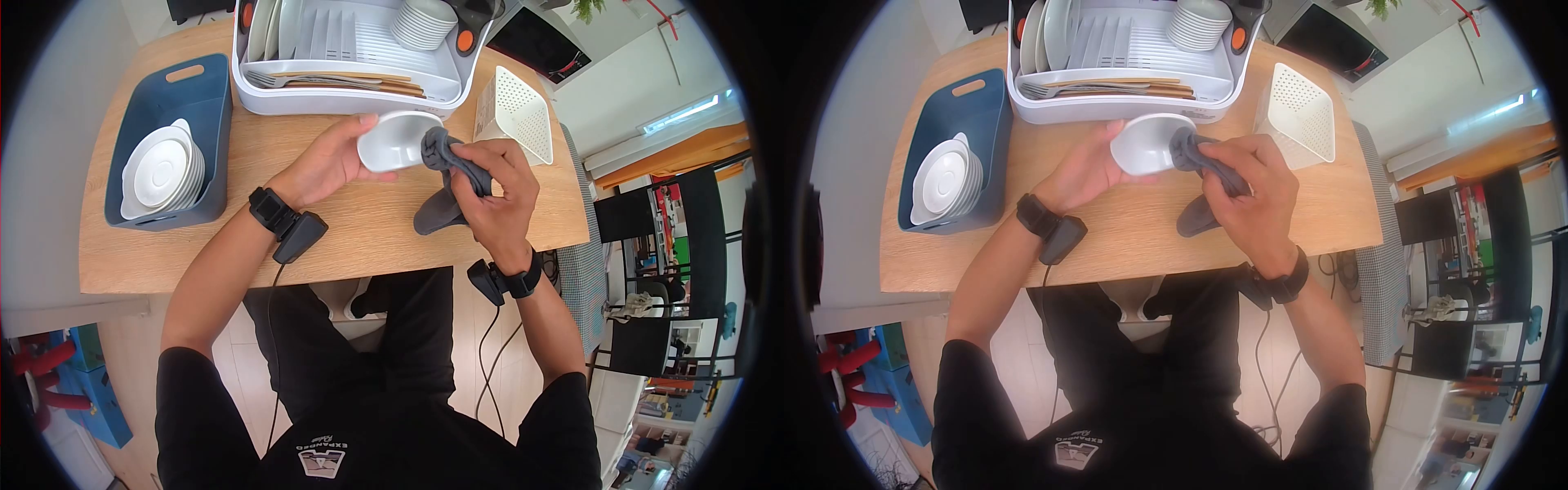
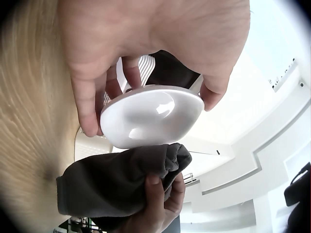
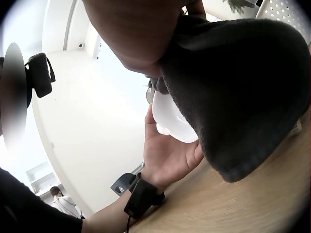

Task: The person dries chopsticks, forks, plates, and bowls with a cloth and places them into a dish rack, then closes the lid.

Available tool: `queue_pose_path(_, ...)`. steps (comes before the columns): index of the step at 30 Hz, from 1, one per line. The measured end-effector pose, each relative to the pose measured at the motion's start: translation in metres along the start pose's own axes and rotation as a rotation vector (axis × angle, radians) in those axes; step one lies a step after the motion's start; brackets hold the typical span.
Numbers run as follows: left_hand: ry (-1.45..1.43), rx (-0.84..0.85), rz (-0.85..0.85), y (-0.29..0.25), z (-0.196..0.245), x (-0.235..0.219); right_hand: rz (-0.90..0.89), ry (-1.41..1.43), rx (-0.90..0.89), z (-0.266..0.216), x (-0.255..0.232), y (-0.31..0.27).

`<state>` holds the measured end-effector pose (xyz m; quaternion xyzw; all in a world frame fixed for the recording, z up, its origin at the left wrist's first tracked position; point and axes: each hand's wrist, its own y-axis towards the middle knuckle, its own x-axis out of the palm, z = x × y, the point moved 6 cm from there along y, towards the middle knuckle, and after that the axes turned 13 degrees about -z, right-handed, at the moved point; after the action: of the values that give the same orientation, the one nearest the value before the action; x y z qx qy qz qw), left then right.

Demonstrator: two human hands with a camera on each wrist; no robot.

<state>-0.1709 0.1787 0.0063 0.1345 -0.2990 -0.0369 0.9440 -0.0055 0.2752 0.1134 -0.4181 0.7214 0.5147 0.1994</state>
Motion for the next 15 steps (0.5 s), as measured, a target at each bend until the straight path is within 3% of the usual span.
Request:
queue_pose_path(12,0.047,-0.093,-0.133,-0.003,-0.012,0.005,-0.056,-0.113,-0.082,-0.007,0.021,0.008)
queue_pose_path(15,0.124,-0.035,-0.107,-0.004,-0.006,0.007,-0.15,-0.225,-0.067,-0.008,0.029,0.007)
